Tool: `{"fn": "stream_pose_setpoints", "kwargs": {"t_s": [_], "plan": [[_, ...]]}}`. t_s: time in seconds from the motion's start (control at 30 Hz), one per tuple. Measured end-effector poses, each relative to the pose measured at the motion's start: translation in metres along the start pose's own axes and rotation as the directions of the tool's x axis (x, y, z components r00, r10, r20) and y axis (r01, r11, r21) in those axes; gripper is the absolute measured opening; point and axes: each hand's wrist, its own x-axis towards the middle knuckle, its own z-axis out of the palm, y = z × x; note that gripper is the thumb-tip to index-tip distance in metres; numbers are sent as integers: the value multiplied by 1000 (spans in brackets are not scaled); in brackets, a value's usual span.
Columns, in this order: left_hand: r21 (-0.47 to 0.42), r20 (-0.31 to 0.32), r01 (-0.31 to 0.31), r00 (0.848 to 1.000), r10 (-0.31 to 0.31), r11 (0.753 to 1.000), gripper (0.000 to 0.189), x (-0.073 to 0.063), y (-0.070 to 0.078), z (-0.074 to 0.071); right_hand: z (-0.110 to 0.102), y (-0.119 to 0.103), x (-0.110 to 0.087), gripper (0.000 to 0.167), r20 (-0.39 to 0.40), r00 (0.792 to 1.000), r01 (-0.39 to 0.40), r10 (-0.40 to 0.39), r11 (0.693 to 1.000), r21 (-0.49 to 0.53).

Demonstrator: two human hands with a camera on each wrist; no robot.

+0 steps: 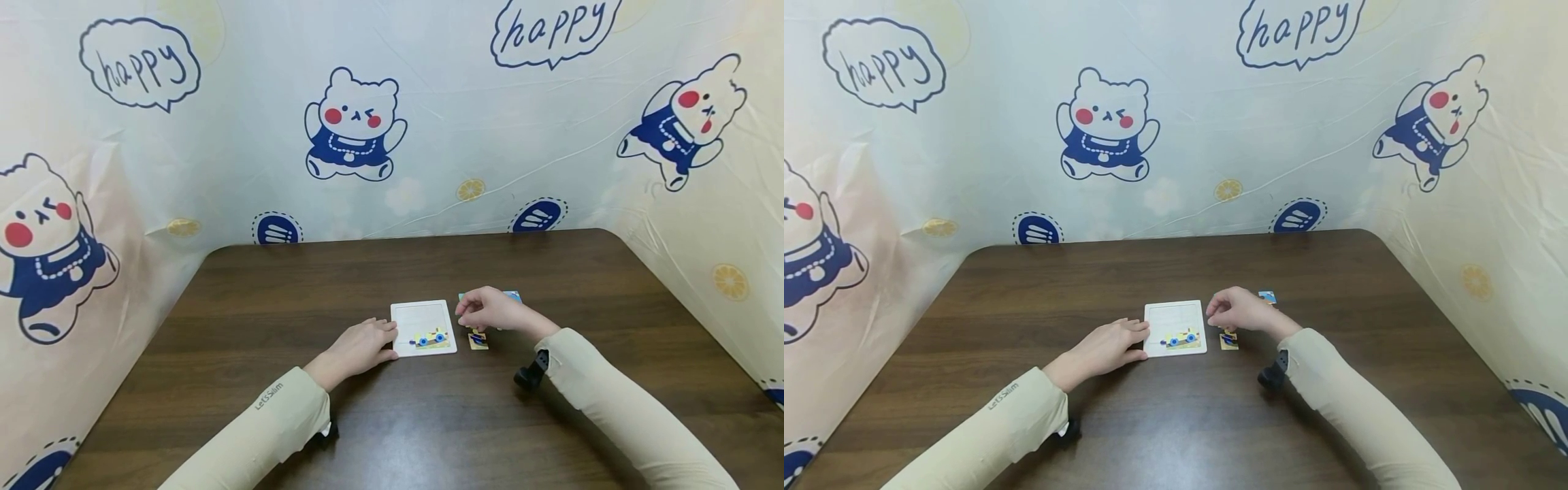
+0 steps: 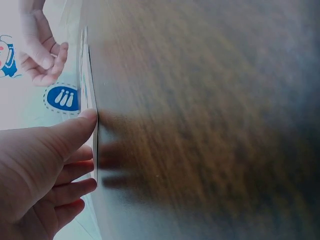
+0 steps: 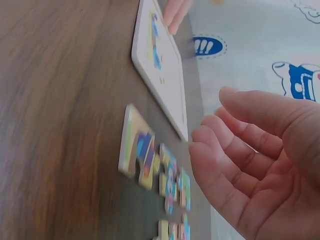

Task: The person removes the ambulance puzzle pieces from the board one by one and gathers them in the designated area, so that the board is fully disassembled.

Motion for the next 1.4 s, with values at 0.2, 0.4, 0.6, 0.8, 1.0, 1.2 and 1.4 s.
{"fn": "stream_pose_setpoints", "kwargs": {"t_s": [0.2, 0.4, 0.6, 0.8, 1.0, 1.2, 1.4], "plan": [[4, 0, 2, 1000, -2, 1000, 22, 1, -1, 2, 9, -13, 10, 15, 26, 1000, 13, -13, 1000, 1], [17, -16, -6, 1000, 7, 1000, 22, 1, -2, 4, 22, -19, 19, 15, 60, 997, 52, -52, 999, 1], [19, -36, -18, 999, 19, 1000, 23, 1, -3, 5, 32, -21, 24, 14, 91, 993, 78, -76, 997, -19], [17, -30, -10, 999, 10, 1000, 22, 1, -3, 5, 41, -19, 29, 11, 99, 992, 89, -82, 993, -72], [16, -31, -10, 999, 10, 1000, 22, 1, -3, 4, 43, -21, 29, 11, 96, 992, 90, -80, 991, -98], [12, -37, -15, 999, 15, 1000, 22, 1, -3, 4, 45, -23, 30, 10, 106, 993, 65, -53, 991, -120], [0, -33, -12, 999, 12, 1000, 22, 1, -3, 4, 46, -25, 31, 8, 101, 995, 34, -18, 988, -153]]}}
